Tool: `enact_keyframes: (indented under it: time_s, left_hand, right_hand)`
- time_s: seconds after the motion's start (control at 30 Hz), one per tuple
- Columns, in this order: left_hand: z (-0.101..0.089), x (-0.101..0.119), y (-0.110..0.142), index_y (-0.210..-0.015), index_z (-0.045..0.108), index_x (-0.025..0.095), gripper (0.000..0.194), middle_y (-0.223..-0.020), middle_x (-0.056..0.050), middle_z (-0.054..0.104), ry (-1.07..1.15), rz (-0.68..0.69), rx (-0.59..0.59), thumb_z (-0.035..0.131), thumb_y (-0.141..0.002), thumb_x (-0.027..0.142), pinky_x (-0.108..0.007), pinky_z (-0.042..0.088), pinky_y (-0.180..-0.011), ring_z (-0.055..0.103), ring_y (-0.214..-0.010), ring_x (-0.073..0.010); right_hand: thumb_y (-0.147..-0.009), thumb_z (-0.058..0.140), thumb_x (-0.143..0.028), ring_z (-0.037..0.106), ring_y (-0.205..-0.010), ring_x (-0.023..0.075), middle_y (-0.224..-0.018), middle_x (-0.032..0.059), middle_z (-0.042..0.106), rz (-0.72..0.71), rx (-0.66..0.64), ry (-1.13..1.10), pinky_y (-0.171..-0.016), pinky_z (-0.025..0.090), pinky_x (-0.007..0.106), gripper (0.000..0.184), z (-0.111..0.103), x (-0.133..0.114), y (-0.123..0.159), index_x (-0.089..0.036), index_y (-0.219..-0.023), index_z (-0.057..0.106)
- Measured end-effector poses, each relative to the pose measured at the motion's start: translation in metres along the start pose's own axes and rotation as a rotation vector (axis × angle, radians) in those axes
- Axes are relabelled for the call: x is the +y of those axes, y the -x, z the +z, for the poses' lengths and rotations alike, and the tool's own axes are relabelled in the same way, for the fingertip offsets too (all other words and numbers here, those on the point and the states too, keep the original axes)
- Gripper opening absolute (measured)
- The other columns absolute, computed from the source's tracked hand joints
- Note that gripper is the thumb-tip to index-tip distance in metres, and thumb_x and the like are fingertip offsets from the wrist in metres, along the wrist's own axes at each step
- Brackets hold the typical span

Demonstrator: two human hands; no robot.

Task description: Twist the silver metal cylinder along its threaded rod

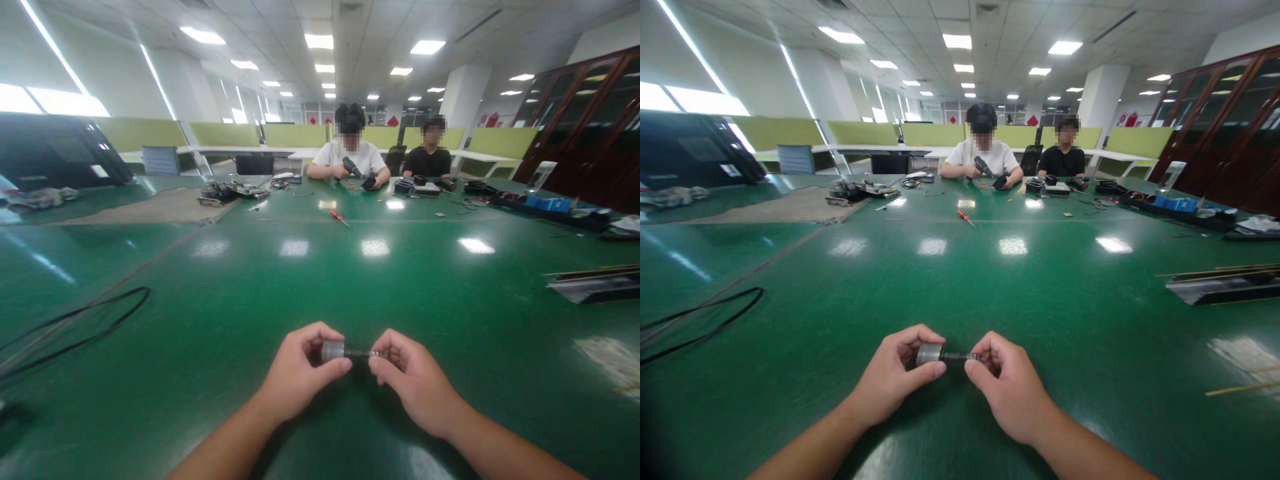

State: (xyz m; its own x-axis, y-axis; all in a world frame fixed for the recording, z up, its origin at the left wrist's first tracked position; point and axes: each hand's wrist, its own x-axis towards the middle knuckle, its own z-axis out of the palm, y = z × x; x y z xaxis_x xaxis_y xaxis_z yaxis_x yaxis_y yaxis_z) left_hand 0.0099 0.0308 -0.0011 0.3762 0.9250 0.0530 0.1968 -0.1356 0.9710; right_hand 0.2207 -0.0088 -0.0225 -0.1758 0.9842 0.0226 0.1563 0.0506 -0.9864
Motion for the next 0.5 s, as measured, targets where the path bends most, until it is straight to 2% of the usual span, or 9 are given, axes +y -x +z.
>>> enact_keyframes:
  time_s: [0.5]
  left_hand:
    - [0.0009, 0.0008, -0.0002, -0.09, 0.066, 0.013, 0.031, -0.069, 0.002, 0.059, 0.042, -0.006, 0.005, 0.081, -0.071, 0.032, -0.023, 0.037, -0.059, 0.051, -0.062, -0.0133]
  right_hand:
    - [-0.09, 0.06, -0.028, 0.054, -0.065, 0.0148, -0.068, -0.0025, 0.056, 0.009, -0.002, -0.015, -0.063, 0.04, 0.027, 0.012, -0.0018, -0.0017, 0.0004, -0.018, -0.084, 0.058]
